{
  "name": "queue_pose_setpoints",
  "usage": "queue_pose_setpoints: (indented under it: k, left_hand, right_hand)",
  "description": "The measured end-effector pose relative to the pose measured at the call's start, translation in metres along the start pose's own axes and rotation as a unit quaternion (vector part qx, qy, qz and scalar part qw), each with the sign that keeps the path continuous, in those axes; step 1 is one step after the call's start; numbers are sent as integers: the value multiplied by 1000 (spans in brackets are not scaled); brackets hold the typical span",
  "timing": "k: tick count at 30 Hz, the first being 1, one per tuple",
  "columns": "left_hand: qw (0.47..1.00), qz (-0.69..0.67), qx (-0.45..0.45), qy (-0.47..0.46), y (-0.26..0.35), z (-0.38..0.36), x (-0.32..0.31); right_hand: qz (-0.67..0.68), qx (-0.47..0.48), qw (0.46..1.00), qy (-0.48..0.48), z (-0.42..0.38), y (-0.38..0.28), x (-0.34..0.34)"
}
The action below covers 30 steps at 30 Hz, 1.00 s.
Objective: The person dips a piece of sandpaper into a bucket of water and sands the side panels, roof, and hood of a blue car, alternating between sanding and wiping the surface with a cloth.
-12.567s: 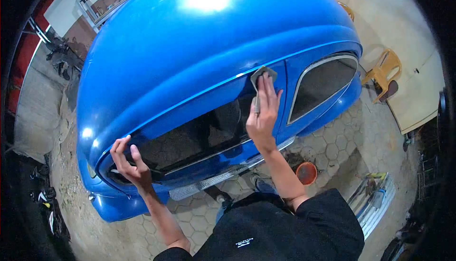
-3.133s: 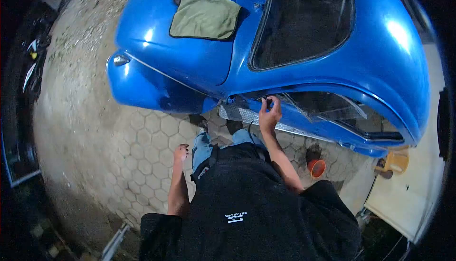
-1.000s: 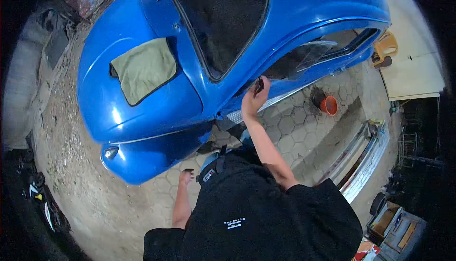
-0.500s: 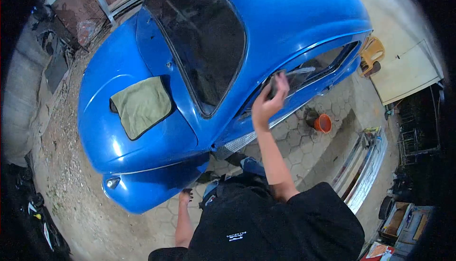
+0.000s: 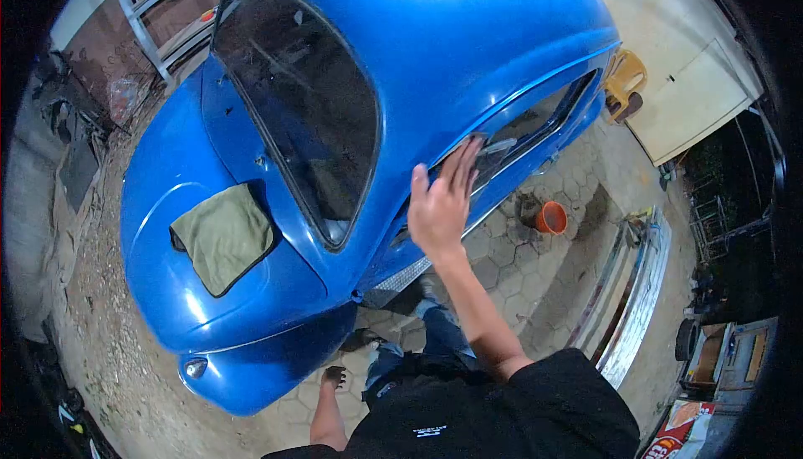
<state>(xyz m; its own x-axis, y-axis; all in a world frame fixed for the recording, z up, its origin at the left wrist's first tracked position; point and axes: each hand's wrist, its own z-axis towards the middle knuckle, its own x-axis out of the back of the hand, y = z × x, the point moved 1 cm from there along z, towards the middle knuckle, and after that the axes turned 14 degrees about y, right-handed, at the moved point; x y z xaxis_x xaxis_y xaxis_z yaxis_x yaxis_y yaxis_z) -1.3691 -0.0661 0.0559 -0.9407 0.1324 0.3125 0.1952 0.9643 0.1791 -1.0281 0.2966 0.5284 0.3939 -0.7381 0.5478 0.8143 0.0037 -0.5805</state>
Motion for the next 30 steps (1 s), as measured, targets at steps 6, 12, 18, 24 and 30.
queue_pose_setpoints:
  k: [6, 12, 18, 24, 30]
  left_hand:
    - [971, -218, -101, -9, 49, 26, 5]
    - [960, -112, -193, 170, 96, -11, -61]
    - [990, 1, -125, 66, 123, -75, -175]
    - [986, 76, -150, 4, 188, -100, -235]
    - [967, 105, -230, -38, 296, -107, -260]
  right_hand:
    - [13, -96, 993, 73, 127, 45, 10]
    - [27, 18, 999, 28, 125, 80, 27]
    - [98, -109, 986, 84, 290, 201, 34]
    - [131, -32, 991, 13, 287, 234, 49]
    - [119, -135, 980, 86, 390, 311, 45]
